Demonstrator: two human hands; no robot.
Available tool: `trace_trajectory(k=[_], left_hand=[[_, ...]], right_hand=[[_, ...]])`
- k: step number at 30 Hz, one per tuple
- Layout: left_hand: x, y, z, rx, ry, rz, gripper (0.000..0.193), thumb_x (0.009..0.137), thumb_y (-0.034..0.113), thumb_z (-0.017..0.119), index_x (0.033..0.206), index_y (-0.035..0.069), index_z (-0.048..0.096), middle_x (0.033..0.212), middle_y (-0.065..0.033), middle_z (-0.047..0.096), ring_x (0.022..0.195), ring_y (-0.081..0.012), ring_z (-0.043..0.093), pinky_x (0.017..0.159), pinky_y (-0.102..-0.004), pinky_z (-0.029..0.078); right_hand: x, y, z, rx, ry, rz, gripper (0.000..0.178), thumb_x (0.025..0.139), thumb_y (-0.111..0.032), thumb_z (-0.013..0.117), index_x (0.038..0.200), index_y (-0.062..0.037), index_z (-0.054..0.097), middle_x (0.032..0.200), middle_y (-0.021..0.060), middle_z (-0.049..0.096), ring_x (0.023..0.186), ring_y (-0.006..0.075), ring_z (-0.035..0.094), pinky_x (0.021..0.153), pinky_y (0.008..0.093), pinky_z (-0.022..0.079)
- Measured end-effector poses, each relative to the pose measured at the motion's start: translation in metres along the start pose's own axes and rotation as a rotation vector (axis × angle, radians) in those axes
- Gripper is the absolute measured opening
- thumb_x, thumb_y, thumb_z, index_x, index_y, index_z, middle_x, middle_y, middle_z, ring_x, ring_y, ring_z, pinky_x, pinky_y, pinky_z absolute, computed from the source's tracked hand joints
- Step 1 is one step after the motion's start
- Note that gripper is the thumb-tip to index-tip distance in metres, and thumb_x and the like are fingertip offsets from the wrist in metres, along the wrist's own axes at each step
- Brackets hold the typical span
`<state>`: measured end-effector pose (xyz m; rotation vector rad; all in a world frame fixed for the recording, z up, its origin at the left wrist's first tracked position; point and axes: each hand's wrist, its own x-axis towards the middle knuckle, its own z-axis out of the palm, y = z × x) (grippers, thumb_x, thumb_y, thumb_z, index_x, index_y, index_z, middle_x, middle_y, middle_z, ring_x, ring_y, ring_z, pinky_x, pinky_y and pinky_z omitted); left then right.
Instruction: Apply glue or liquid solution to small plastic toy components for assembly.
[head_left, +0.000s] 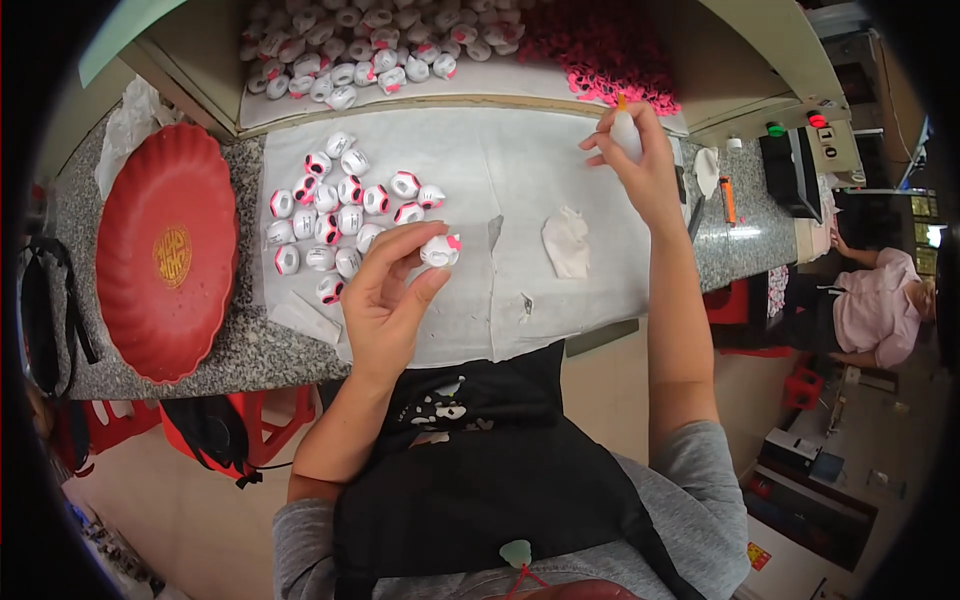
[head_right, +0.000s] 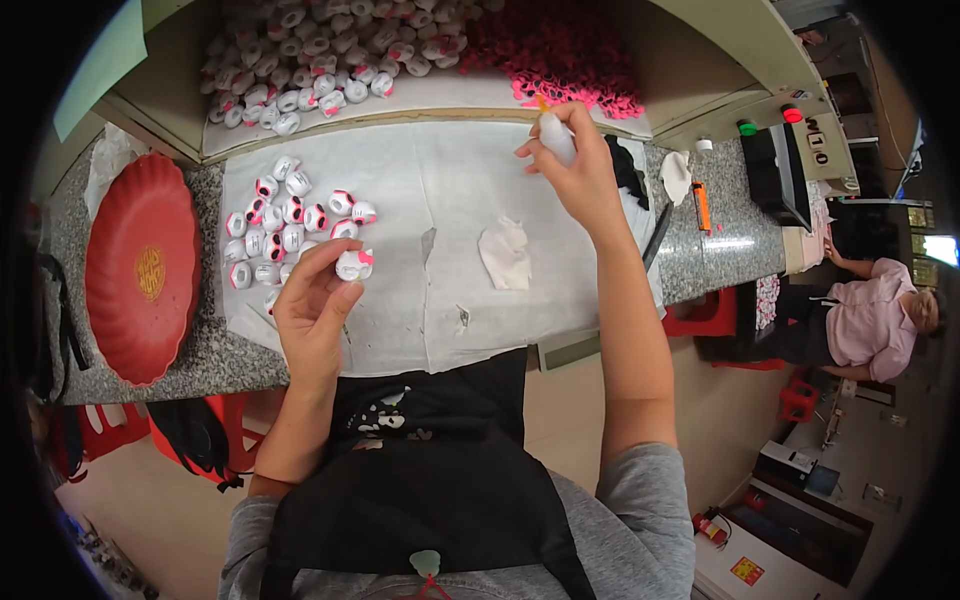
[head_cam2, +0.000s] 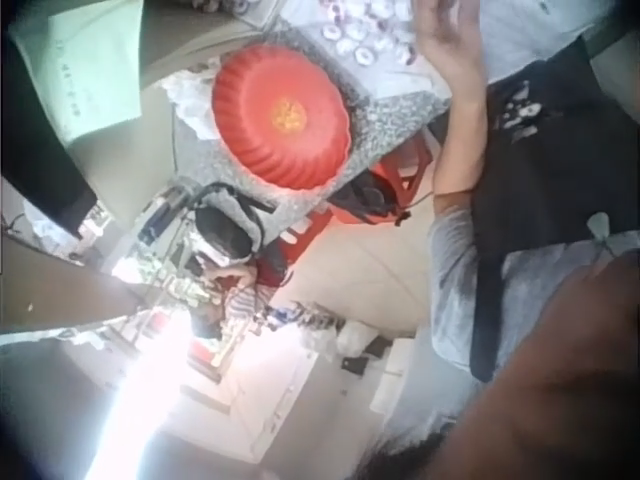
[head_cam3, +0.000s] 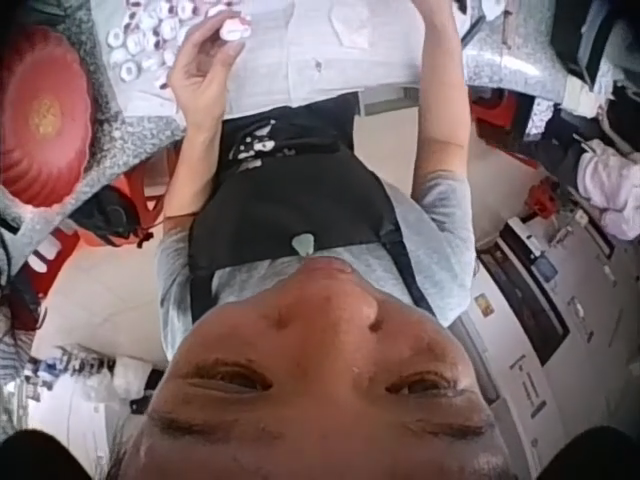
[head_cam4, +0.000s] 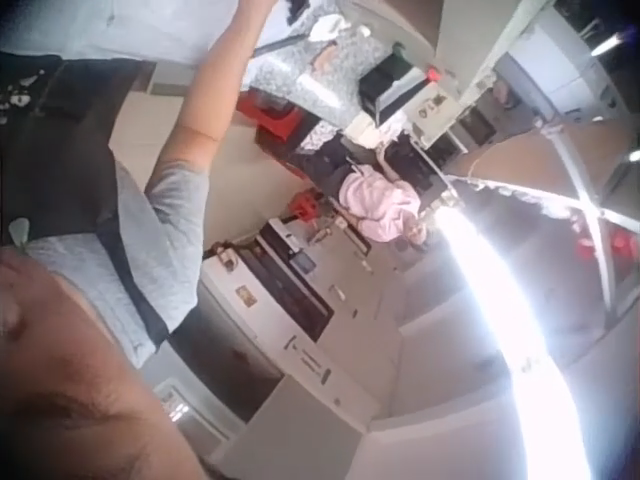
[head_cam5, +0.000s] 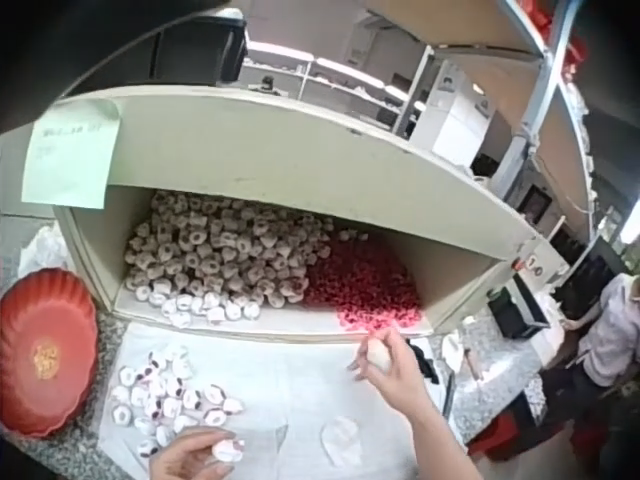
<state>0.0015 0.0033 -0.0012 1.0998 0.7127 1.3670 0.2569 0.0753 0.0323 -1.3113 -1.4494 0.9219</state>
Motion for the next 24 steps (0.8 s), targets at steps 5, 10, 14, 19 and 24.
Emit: trace_trajectory(k=[5, 10, 14, 19, 24], left_hand=[[0.001, -0.004, 0.000, 0.000, -0.004, 0.011, 0.031, 0.070, -0.006, 0.055, 0.100, -0.001, 0.050, 0.101, -0.0097, 0.049, 0.092, -0.0152, 0.048, 0.077, -0.0251, 0.039], [0.004, -0.001, 0.000, 0.023, -0.006, 0.014, 0.031, 0.070, -0.005, 0.055, 0.101, -0.001, 0.050, 0.101, -0.0095, 0.049, 0.091, -0.0151, 0.048, 0.077, -0.0252, 0.040], [0.005, 0.000, 0.001, 0.011, -0.009, 0.014, 0.031, 0.070, -0.005, 0.055, 0.100, -0.001, 0.050, 0.101, -0.0096, 0.049, 0.090, -0.0150, 0.049, 0.076, -0.0250, 0.040], [0.004, -0.003, -0.002, -0.015, -0.019, -0.011, 0.031, 0.071, -0.005, 0.054, 0.101, -0.002, 0.049, 0.101, -0.0101, 0.049, 0.092, -0.0162, 0.049, 0.080, -0.0266, 0.039], [0.004, -0.001, 0.001, -0.210, -0.145, -0.019, 0.032, 0.072, -0.005, 0.053, 0.103, -0.003, 0.047, 0.102, -0.0121, 0.048, 0.101, -0.0205, 0.045, 0.089, -0.0324, 0.035]], right_hand=[[0.044, 0.022, 0.000, -0.871, 0.126, -0.326, 0.019, 0.069, -0.003, 0.055, 0.087, -0.0031, 0.053, 0.080, 0.0084, 0.055, 0.072, 0.0243, 0.055, 0.063, 0.0313, 0.043], [0.045, 0.024, 0.003, -0.909, 0.016, -0.411, 0.017, 0.065, -0.005, 0.060, 0.081, -0.0030, 0.056, 0.081, 0.0084, 0.056, 0.074, 0.0256, 0.054, 0.064, 0.0293, 0.043], [0.044, 0.030, 0.003, -0.834, -0.004, -0.560, 0.013, 0.066, -0.004, 0.059, 0.078, -0.0028, 0.054, 0.079, 0.0085, 0.055, 0.072, 0.0238, 0.055, 0.062, 0.0275, 0.044], [0.022, 0.004, 0.024, -0.448, 0.080, -0.298, 0.015, 0.067, 0.002, 0.058, 0.080, -0.0007, 0.050, 0.075, 0.0079, 0.056, 0.062, 0.0139, 0.052, 0.052, 0.0213, 0.040], [-0.055, -0.039, 0.088, 0.287, -0.036, 0.105, 0.018, 0.068, 0.006, 0.053, 0.084, 0.0009, 0.047, 0.073, 0.0066, 0.053, 0.059, 0.0069, 0.047, 0.047, 0.0178, 0.037]])
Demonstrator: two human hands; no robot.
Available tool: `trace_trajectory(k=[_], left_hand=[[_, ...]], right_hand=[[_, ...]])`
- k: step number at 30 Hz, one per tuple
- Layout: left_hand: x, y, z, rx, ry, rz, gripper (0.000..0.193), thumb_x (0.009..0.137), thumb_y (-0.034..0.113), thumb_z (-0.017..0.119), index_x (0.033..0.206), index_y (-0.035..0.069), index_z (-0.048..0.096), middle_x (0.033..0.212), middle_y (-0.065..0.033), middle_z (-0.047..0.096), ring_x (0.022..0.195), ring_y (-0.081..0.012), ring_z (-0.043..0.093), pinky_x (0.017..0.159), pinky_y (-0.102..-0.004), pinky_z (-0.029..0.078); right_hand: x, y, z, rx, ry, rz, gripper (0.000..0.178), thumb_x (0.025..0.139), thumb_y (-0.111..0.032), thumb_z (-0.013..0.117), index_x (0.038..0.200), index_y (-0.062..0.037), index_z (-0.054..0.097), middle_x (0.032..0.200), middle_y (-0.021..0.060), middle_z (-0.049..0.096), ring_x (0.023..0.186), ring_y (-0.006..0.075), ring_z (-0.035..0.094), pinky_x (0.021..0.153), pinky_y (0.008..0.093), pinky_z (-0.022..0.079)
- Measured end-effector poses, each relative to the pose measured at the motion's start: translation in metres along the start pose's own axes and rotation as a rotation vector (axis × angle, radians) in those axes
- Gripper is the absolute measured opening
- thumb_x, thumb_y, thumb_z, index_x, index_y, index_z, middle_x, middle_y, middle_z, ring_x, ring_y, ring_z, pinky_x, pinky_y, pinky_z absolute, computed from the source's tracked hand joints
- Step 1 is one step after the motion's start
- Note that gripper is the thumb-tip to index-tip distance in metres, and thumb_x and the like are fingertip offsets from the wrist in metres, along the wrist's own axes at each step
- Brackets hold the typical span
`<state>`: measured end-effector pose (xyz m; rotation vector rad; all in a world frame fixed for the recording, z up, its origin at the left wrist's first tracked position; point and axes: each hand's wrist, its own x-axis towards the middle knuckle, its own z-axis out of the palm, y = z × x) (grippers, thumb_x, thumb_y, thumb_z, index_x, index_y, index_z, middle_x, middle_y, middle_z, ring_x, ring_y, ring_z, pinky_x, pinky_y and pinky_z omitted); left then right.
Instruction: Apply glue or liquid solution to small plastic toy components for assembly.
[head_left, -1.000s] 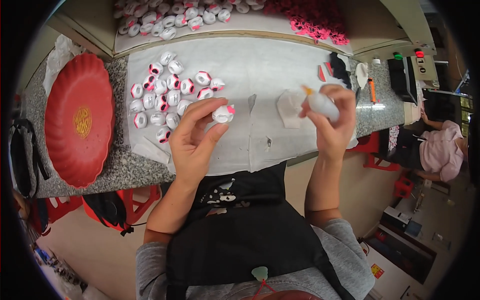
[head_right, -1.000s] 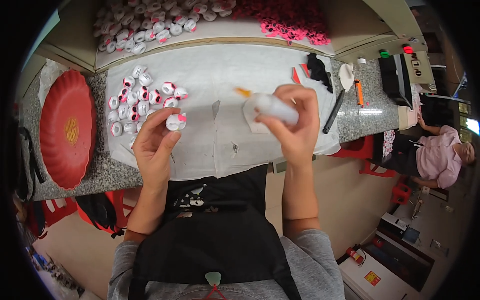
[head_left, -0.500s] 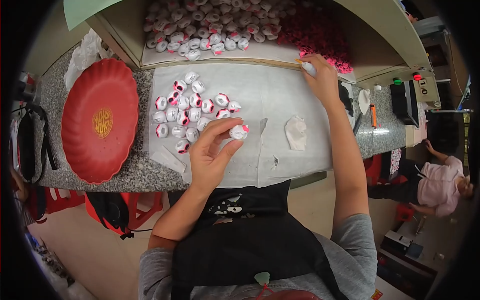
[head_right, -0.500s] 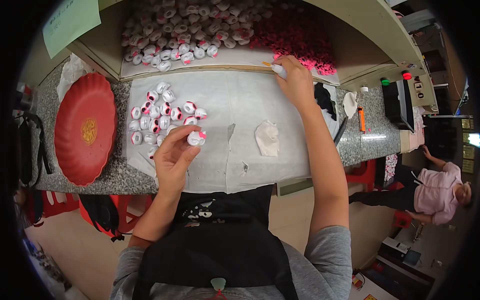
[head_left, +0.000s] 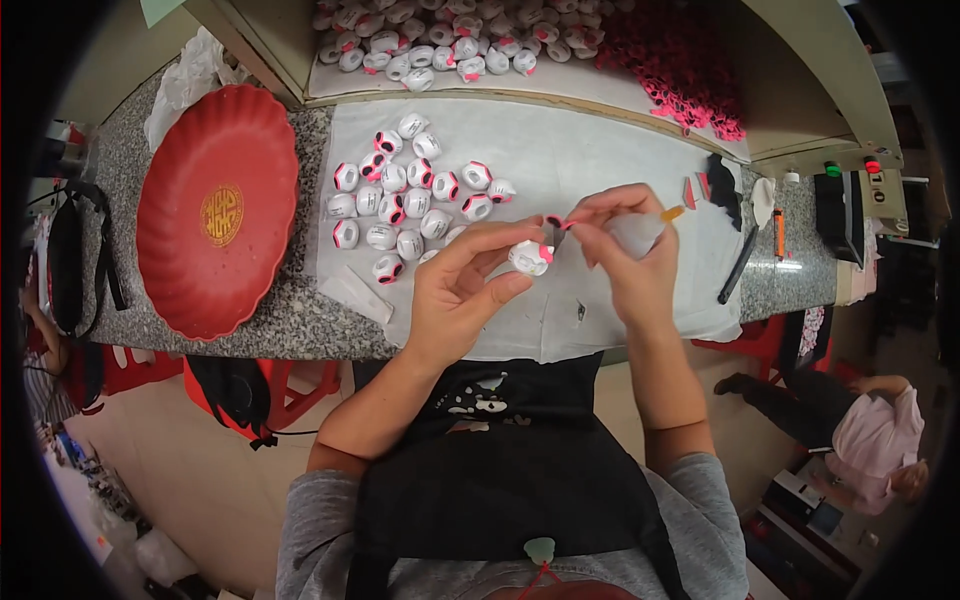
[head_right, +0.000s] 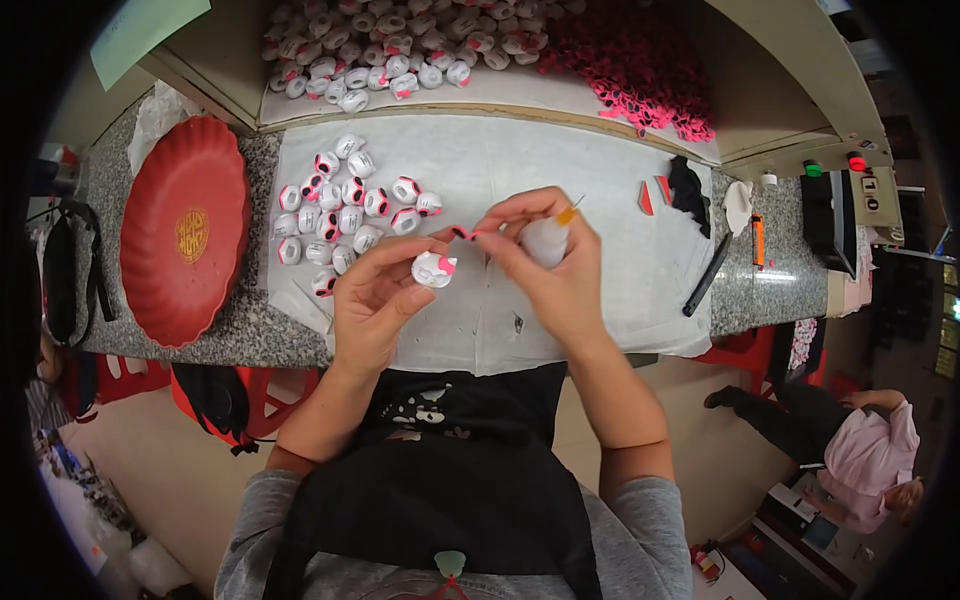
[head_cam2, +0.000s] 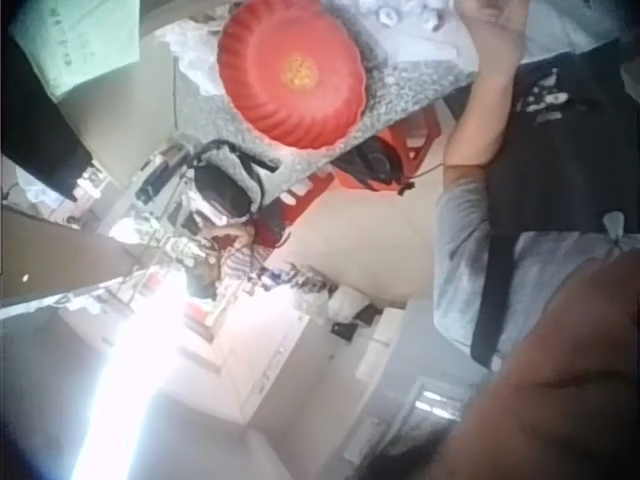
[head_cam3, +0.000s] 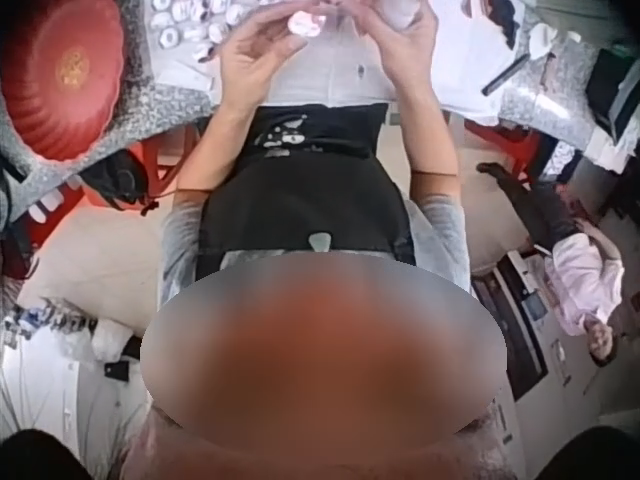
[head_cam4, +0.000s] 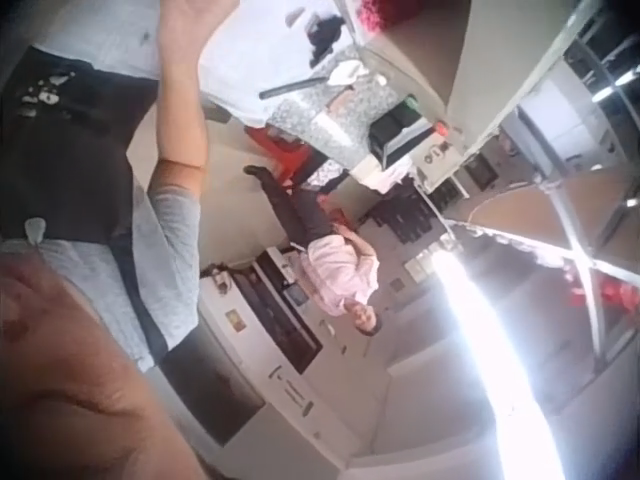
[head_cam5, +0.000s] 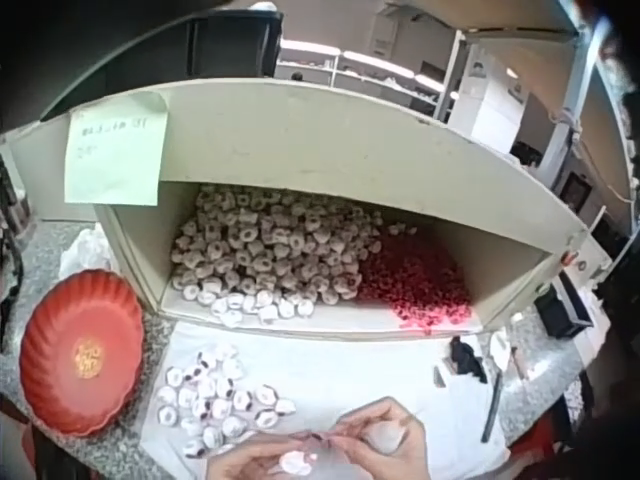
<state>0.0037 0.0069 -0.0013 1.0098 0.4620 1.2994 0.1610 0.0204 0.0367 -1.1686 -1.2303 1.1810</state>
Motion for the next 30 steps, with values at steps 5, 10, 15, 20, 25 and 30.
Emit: trace_trajectory(k=[5, 10, 15, 20, 25, 30], left_hand=[[-0.002, 0.000, 0.000, 0.017, 0.073, -0.028, 0.034, 0.070, -0.001, 0.056, 0.102, -0.002, 0.046, 0.102, -0.0149, 0.049, 0.098, -0.0218, 0.047, 0.084, -0.0298, 0.037], [-0.003, -0.002, -0.002, -0.015, 0.023, -0.022, 0.033, 0.072, -0.005, 0.053, 0.104, -0.004, 0.046, 0.105, -0.0118, 0.046, 0.100, -0.0193, 0.045, 0.086, -0.0294, 0.036], [-0.005, 0.001, -0.003, 0.110, 0.089, -0.043, 0.032, 0.071, -0.003, 0.055, 0.102, -0.003, 0.047, 0.101, -0.0142, 0.050, 0.095, -0.0209, 0.049, 0.082, -0.0304, 0.038], [-0.004, -0.005, -0.004, 0.346, 0.045, 0.105, 0.031, 0.070, -0.006, 0.054, 0.100, -0.002, 0.048, 0.100, -0.0147, 0.051, 0.094, -0.0224, 0.049, 0.079, -0.0310, 0.041], [-0.003, -0.005, -0.001, 0.547, 0.000, 0.174, 0.030, 0.069, -0.007, 0.054, 0.098, -0.003, 0.049, 0.099, -0.0150, 0.051, 0.094, -0.0234, 0.049, 0.076, -0.0301, 0.043], [-0.001, -0.001, 0.005, 0.616, -0.029, 0.162, 0.028, 0.065, -0.008, 0.056, 0.093, -0.003, 0.054, 0.098, -0.0160, 0.053, 0.093, -0.0245, 0.050, 0.076, -0.0298, 0.042]], right_hand=[[-0.010, 0.016, 0.021, -0.073, 0.003, -0.115, 0.019, 0.068, 0.007, 0.052, 0.086, 0.0026, 0.050, 0.077, 0.0069, 0.053, 0.062, 0.0088, 0.048, 0.051, 0.0193, 0.039], [-0.014, 0.015, 0.018, -0.330, -0.058, -0.276, 0.019, 0.068, 0.008, 0.051, 0.086, 0.0033, 0.054, 0.076, 0.0078, 0.053, 0.064, 0.0114, 0.049, 0.055, 0.0218, 0.041], [-0.029, 0.012, 0.006, 0.162, 0.102, 0.075, 0.013, 0.067, 0.005, 0.054, 0.079, 0.0027, 0.049, 0.073, 0.0130, 0.053, 0.065, 0.0156, 0.050, 0.053, 0.0246, 0.041], [-0.037, 0.010, 0.007, 0.378, 0.028, 0.054, 0.015, 0.065, 0.004, 0.058, 0.074, 0.0009, 0.046, 0.073, 0.0151, 0.051, 0.062, 0.0194, 0.050, 0.051, 0.0270, 0.041], [-0.037, 0.007, 0.009, 0.352, 0.027, 0.109, 0.013, 0.065, 0.006, 0.057, 0.073, 0.0024, 0.047, 0.073, 0.0158, 0.051, 0.058, 0.0192, 0.051, 0.052, 0.0262, 0.042], [-0.036, 0.007, 0.008, 0.313, 0.017, 0.112, 0.011, 0.065, 0.008, 0.056, 0.071, 0.0033, 0.048, 0.073, 0.0160, 0.051, 0.059, 0.0181, 0.052, 0.052, 0.0247, 0.043]])
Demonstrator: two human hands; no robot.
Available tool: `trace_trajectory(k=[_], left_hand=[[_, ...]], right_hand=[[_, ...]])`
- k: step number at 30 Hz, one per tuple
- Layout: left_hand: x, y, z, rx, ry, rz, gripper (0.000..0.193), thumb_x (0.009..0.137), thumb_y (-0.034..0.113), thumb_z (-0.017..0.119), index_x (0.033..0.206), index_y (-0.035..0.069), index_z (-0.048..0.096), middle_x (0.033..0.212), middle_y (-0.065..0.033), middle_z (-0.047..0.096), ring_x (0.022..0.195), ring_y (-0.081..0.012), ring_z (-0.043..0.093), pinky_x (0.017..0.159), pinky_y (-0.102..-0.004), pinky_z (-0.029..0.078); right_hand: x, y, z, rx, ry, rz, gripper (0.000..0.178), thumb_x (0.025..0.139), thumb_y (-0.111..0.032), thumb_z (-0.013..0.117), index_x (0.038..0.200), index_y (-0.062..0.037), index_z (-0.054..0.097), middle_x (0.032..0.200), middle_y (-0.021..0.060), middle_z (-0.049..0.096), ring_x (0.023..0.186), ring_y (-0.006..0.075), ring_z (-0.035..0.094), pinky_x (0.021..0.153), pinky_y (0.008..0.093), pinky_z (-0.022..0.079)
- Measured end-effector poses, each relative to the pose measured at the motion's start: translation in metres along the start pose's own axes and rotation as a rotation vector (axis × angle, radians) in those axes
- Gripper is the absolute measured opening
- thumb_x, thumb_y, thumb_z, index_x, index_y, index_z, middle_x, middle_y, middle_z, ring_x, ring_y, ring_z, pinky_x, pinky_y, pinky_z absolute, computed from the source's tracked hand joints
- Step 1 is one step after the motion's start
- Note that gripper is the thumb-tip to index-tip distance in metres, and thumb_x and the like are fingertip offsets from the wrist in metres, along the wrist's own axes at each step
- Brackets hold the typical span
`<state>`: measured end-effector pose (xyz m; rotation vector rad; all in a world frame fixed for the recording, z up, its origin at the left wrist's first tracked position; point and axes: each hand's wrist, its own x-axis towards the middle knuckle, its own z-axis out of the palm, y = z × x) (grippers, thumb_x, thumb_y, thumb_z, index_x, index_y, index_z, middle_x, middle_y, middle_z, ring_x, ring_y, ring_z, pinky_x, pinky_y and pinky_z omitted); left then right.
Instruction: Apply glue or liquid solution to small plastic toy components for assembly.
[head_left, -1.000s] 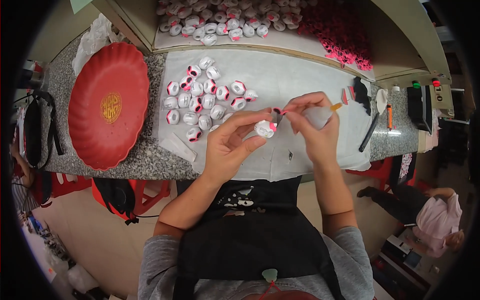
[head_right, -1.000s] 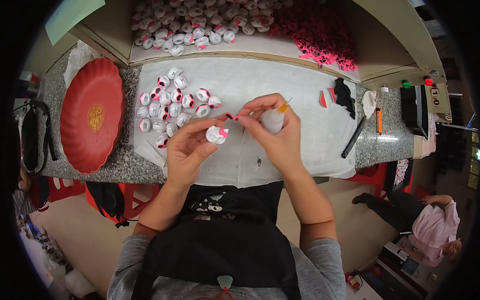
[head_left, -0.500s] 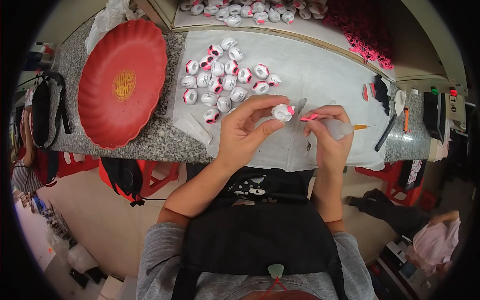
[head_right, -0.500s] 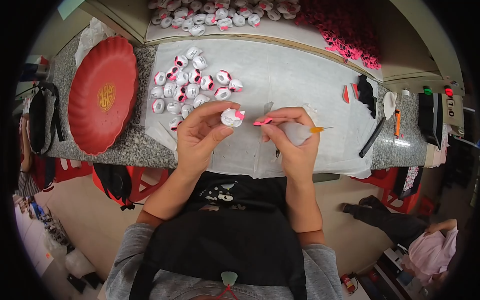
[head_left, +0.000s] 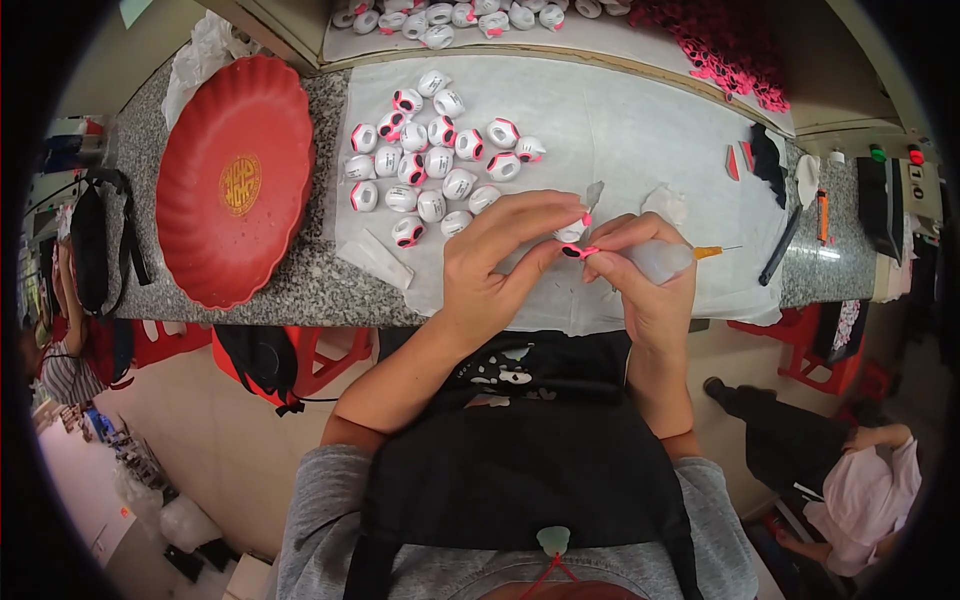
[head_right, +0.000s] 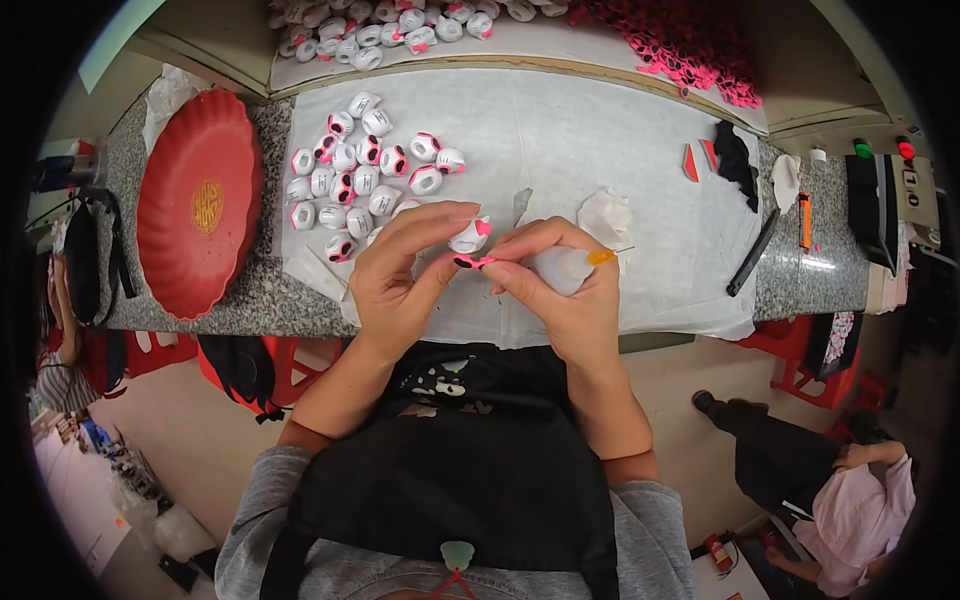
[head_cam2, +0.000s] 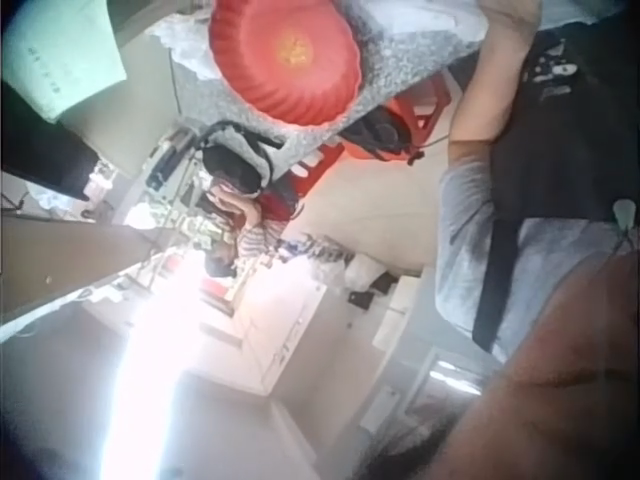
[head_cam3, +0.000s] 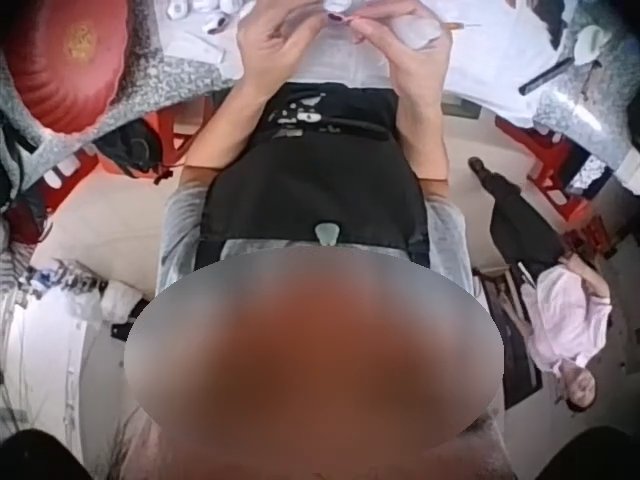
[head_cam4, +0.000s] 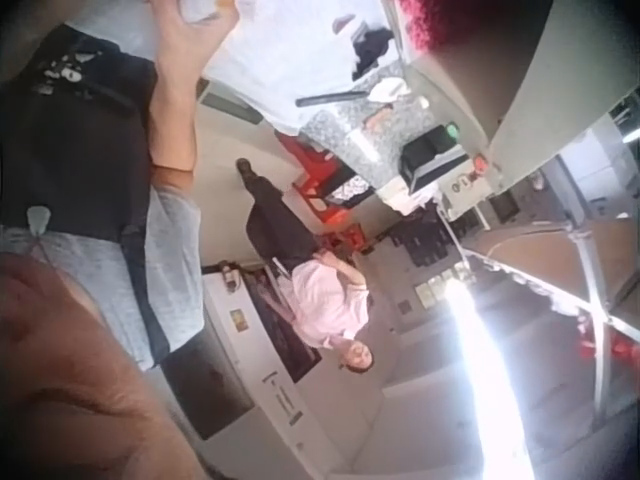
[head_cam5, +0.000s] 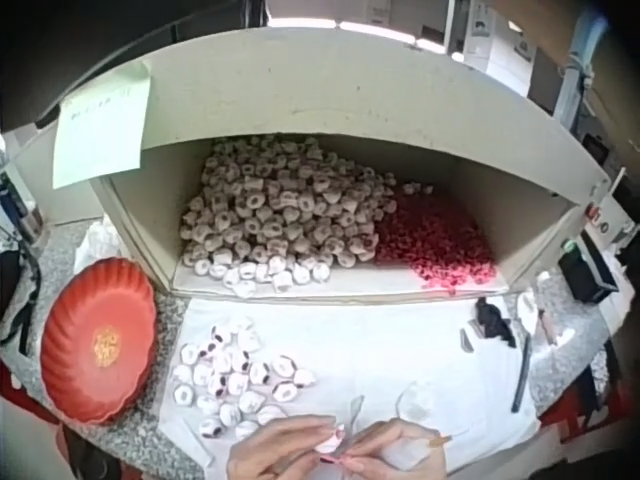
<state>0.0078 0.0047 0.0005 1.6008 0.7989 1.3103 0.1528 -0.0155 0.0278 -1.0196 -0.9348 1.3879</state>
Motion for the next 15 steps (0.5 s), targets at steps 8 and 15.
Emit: trace_trajectory(k=[8, 15], left_hand=[[0.000, 0.000, 0.001, -0.014, -0.032, 0.021, 0.026, 0.066, -0.006, 0.057, 0.092, -0.002, 0.054, 0.098, -0.0162, 0.053, 0.091, -0.0237, 0.051, 0.076, -0.0292, 0.042], [-0.002, 0.001, 0.001, -0.482, 0.058, -0.219, 0.027, 0.070, -0.003, 0.056, 0.097, -0.002, 0.052, 0.099, -0.0125, 0.053, 0.093, -0.0181, 0.050, 0.078, -0.0273, 0.042]], right_hand=[[0.000, 0.004, -0.003, -0.080, 0.043, -0.024, 0.012, 0.064, 0.008, 0.057, 0.071, 0.0024, 0.049, 0.073, 0.0139, 0.052, 0.061, 0.0162, 0.052, 0.054, 0.0238, 0.043], [-0.001, 0.013, 0.002, -0.070, 0.070, -0.114, 0.024, 0.064, 0.006, 0.059, 0.084, 0.0013, 0.047, 0.073, 0.0119, 0.052, 0.061, 0.0146, 0.051, 0.053, 0.0230, 0.042]])
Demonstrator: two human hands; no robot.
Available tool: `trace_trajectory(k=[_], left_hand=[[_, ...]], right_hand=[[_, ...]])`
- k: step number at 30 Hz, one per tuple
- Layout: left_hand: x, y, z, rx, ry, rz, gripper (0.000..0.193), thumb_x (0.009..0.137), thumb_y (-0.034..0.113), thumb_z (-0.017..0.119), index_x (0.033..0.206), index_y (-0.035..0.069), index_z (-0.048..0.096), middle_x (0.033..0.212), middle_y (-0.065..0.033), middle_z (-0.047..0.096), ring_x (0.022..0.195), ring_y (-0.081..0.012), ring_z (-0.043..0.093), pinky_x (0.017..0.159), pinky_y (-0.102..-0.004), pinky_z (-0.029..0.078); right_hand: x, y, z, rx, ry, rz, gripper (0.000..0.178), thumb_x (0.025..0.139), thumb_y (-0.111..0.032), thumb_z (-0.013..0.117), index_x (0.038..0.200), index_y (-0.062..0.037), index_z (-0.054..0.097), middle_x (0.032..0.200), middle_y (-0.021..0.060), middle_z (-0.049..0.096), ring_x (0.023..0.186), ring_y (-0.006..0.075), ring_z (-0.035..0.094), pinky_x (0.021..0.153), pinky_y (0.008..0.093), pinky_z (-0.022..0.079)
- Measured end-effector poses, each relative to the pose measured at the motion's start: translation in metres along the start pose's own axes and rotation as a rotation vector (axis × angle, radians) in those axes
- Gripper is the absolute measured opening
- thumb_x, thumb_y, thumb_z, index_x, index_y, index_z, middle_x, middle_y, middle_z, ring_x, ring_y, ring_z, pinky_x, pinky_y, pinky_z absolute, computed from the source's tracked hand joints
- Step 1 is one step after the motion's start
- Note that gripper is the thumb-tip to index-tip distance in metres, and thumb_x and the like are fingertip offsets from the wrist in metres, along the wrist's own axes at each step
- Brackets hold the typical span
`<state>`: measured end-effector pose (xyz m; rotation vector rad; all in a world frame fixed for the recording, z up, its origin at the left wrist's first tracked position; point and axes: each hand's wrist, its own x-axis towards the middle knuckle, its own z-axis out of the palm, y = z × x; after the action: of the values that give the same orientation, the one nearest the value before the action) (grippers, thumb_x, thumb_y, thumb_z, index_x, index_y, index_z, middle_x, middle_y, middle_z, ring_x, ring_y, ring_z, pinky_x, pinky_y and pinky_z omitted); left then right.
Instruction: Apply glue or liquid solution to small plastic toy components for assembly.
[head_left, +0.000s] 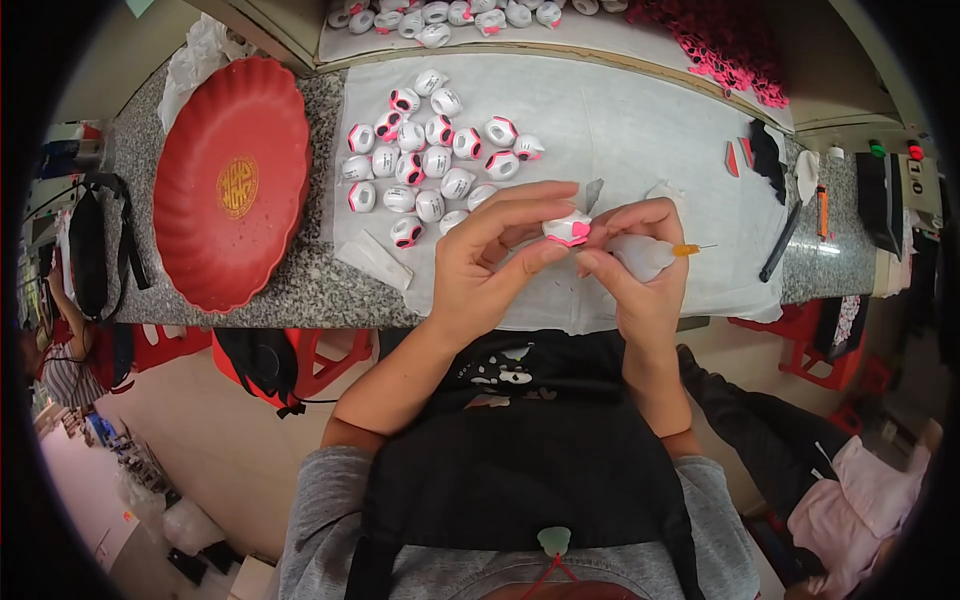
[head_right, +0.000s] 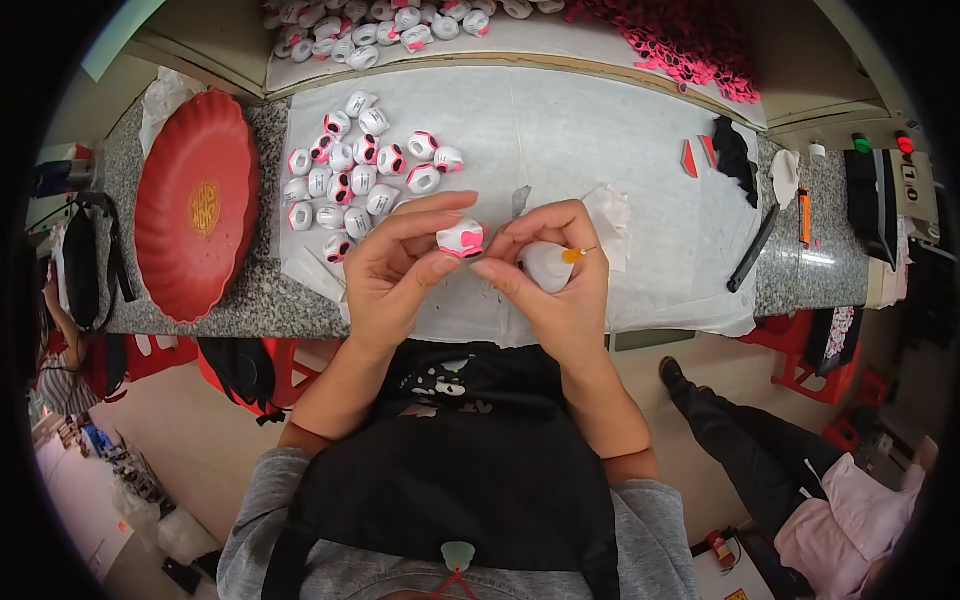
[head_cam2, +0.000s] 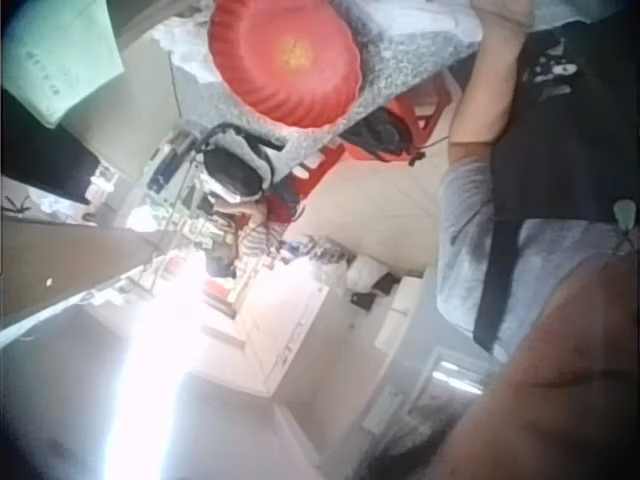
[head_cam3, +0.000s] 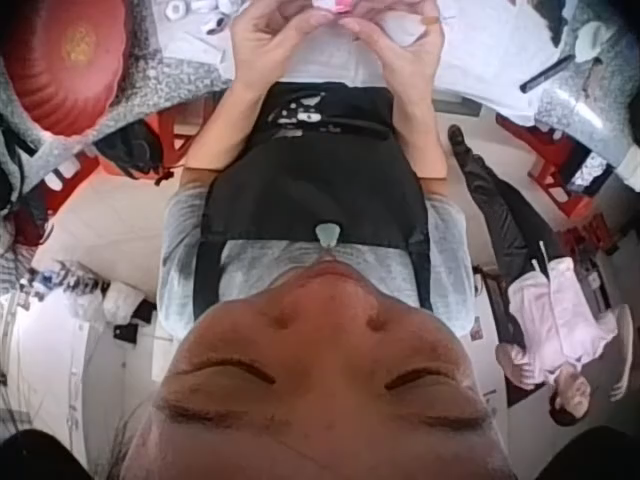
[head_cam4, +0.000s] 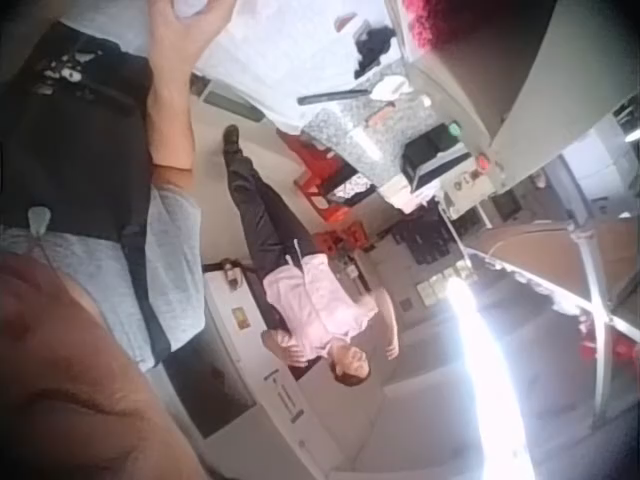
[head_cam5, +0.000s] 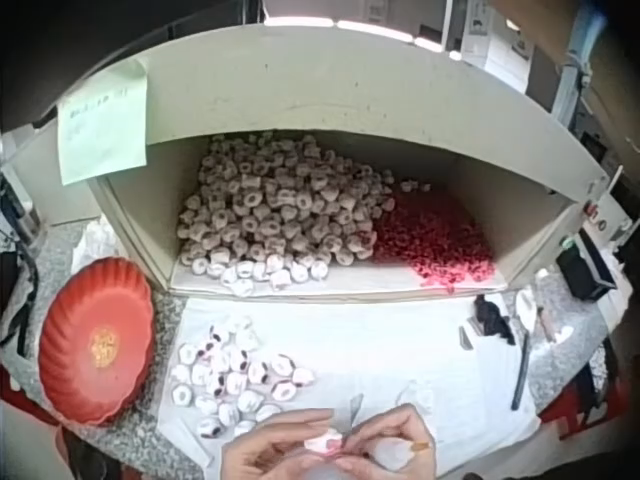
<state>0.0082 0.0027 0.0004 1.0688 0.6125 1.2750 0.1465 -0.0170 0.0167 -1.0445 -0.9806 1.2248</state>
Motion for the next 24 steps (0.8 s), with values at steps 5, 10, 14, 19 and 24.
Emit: trace_trajectory(k=[5, 10, 14, 19, 24], left_hand=[[-0.003, 0.001, -0.004, -0.056, -0.066, -0.058, 0.024, 0.072, -0.004, 0.053, 0.096, -0.003, 0.052, 0.100, -0.0127, 0.052, 0.093, -0.0183, 0.050, 0.079, -0.0281, 0.042], [-0.003, 0.001, -0.004, -0.049, -0.098, -0.060, 0.023, 0.073, -0.003, 0.053, 0.095, -0.003, 0.052, 0.098, -0.0132, 0.052, 0.091, -0.0180, 0.051, 0.078, -0.0279, 0.042], [-0.002, 0.001, -0.004, -0.098, -0.136, -0.050, 0.020, 0.073, -0.002, 0.053, 0.093, -0.004, 0.053, 0.096, -0.0136, 0.053, 0.087, -0.0177, 0.052, 0.076, -0.0274, 0.043], [-0.002, 0.000, -0.005, -0.085, -0.149, 0.003, 0.018, 0.074, -0.002, 0.052, 0.092, -0.004, 0.053, 0.096, -0.0142, 0.053, 0.081, -0.0173, 0.054, 0.070, -0.0267, 0.045], [-0.002, 0.002, -0.001, -0.117, -0.121, -0.062, 0.019, 0.075, -0.001, 0.051, 0.094, -0.005, 0.052, 0.096, -0.0147, 0.053, 0.075, -0.0166, 0.055, 0.062, -0.0266, 0.047]], right_hand=[[0.002, -0.007, 0.000, 0.056, -0.215, 0.122, 0.034, 0.065, 0.005, 0.062, 0.096, 0.0008, 0.050, 0.072, 0.0057, 0.054, 0.063, 0.0087, 0.051, 0.053, 0.0188, 0.041], [0.003, -0.003, 0.000, 0.115, -0.158, 0.131, 0.029, 0.065, 0.004, 0.062, 0.092, 0.0026, 0.053, 0.073, 0.0057, 0.055, 0.060, 0.0089, 0.052, 0.052, 0.0192, 0.042], [0.001, -0.002, -0.002, 0.118, -0.174, 0.117, 0.026, 0.065, 0.003, 0.063, 0.089, 0.0033, 0.054, 0.075, 0.0083, 0.056, 0.060, 0.0099, 0.052, 0.051, 0.0200, 0.043], [-0.003, 0.003, -0.001, 0.200, -0.171, 0.109, 0.022, 0.065, 0.003, 0.062, 0.085, 0.0034, 0.053, 0.077, 0.0112, 0.056, 0.061, 0.0111, 0.053, 0.050, 0.0214, 0.043], [-0.001, 0.004, -0.001, 0.270, -0.158, 0.134, 0.023, 0.066, 0.003, 0.061, 0.087, 0.0038, 0.051, 0.081, 0.0131, 0.056, 0.061, 0.0127, 0.053, 0.050, 0.0222, 0.044]])
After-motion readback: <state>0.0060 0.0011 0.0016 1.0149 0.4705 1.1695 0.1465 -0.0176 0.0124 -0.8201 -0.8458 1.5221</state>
